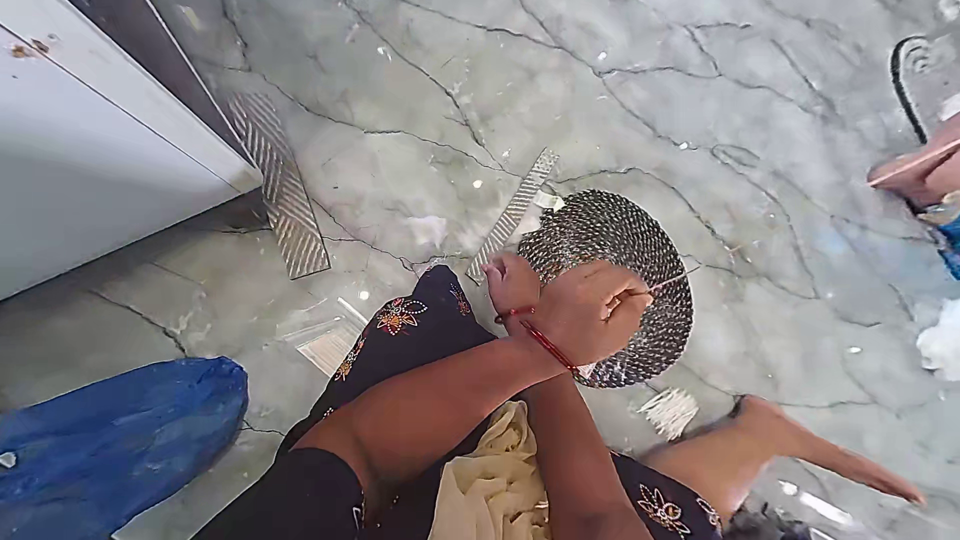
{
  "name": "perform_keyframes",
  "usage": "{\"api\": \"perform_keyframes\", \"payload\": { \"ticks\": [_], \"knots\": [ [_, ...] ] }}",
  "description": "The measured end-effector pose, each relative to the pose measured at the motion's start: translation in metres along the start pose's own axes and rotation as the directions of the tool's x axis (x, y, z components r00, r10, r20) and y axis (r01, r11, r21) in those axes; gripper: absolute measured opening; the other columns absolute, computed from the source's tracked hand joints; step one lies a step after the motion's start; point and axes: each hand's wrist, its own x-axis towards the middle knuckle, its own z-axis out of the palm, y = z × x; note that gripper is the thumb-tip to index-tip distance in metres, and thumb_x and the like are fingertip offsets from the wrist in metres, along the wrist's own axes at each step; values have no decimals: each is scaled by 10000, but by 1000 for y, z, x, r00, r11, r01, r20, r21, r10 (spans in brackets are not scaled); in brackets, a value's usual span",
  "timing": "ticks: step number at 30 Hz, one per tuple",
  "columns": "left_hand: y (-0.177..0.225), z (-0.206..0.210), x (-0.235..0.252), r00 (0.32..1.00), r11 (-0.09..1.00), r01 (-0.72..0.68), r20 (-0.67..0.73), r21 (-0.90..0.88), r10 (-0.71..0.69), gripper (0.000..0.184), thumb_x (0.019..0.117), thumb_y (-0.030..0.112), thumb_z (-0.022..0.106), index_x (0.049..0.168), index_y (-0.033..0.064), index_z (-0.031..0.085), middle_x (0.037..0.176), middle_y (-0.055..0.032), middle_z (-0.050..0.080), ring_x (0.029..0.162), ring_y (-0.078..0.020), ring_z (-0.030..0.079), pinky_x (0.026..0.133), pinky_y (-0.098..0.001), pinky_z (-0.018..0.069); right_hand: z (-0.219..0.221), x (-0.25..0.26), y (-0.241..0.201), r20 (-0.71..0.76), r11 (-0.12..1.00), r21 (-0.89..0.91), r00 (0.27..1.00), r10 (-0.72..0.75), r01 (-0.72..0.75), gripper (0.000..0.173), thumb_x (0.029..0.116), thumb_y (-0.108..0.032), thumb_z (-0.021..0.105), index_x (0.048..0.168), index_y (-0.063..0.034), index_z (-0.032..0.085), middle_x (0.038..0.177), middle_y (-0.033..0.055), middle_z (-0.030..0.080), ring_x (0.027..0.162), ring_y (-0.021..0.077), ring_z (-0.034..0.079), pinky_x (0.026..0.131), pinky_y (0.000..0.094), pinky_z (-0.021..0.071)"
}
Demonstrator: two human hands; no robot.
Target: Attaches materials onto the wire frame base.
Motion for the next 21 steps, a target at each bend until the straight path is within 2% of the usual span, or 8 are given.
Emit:
{"api": "perform_keyframes", "payload": {
  "ticks": [3, 6, 11, 14, 18, 19, 20, 21],
  "knots": [
    [-8, -3, 9, 997, 997, 72, -31, 14, -72, 65, 864, -43, 673, 860, -70, 733, 796, -148, 715, 674, -143, 679, 644, -267, 591, 17, 32, -14, -42, 999, -45, 999, 10, -12, 459, 984, -188, 688, 1350, 75, 597, 1231, 294, 658, 1163, 452, 630, 1000, 622, 475],
    [-9, -5, 11, 993, 993, 116, -27, 4, -116, 72, 866, -28, 668, 852, -55, 733, 783, -132, 705, 687, -143, 677, 641, -272, 584, 28, 49, -19, -21, 988, -153, 1000, 16, -20, 484, 976, -208, 701, 1385, 33, 604, 1332, 295, 614, 1224, 460, 608, 1022, 621, 474],
    [-9, -7, 13, 993, 994, 107, -45, 6, -106, 67, 855, -39, 676, 849, -57, 740, 783, -136, 713, 685, -145, 677, 643, -269, 583, 42, 48, -23, -56, 963, -270, 998, -17, 1, 273, 1050, -157, 557, 1193, -18, 744, 1262, 226, 697, 1229, 429, 629, 1022, 606, 477],
    [-9, -9, 13, 991, 992, 127, -42, 1, -127, 64, 863, -43, 677, 863, -65, 737, 796, -147, 715, 682, -144, 679, 644, -263, 584, 39, 48, -26, -51, 961, -269, 997, 52, -64, 296, 1072, -190, 522, 1208, -42, 739, 1224, 212, 719, 1212, 410, 647, 1018, 601, 474],
    [-11, -11, 13, 986, 985, 168, -12, 31, -168, 68, 884, -29, 688, 899, -69, 740, 832, -162, 721, 701, -180, 687, 661, -304, 589, 22, 51, -26, 70, 965, -190, 978, 197, -181, 334, 1094, -259, 491, 1239, -9, 658, 1156, 247, 702, 1116, 419, 668, 940, 628, 489],
    [-13, -10, 13, 987, 986, 160, -24, 39, -159, 79, 886, -25, 684, 907, -71, 744, 841, -166, 724, 703, -181, 686, 662, -302, 586, 14, 49, -22, 100, 981, -113, 980, 171, -159, 332, 1097, -234, 484, 1189, 41, 648, 1110, 258, 684, 1067, 407, 661, 930, 607, 487],
    [-16, -10, 13, 989, 989, 144, -48, 43, -142, 87, 889, -24, 679, 915, -74, 746, 849, -171, 727, 707, -178, 680, 664, -293, 576, 7, 45, -17, 112, 994, -15, 988, 110, -109, 307, 1095, -197, 478, 1060, 71, 624, 973, 235, 643, 934, 355, 631, 856, 550, 484],
    [-20, -8, 13, 989, 992, 116, -96, 52, -111, 97, 884, -16, 680, 915, -74, 752, 853, -173, 737, 714, -170, 686, 666, -281, 574, 1, 41, -7, 103, 992, 115, 994, 30, -41, 299, 1088, -165, 470, 885, 35, 559, 791, 118, 527, 757, 218, 518, 739, 425, 428]
  ]
}}
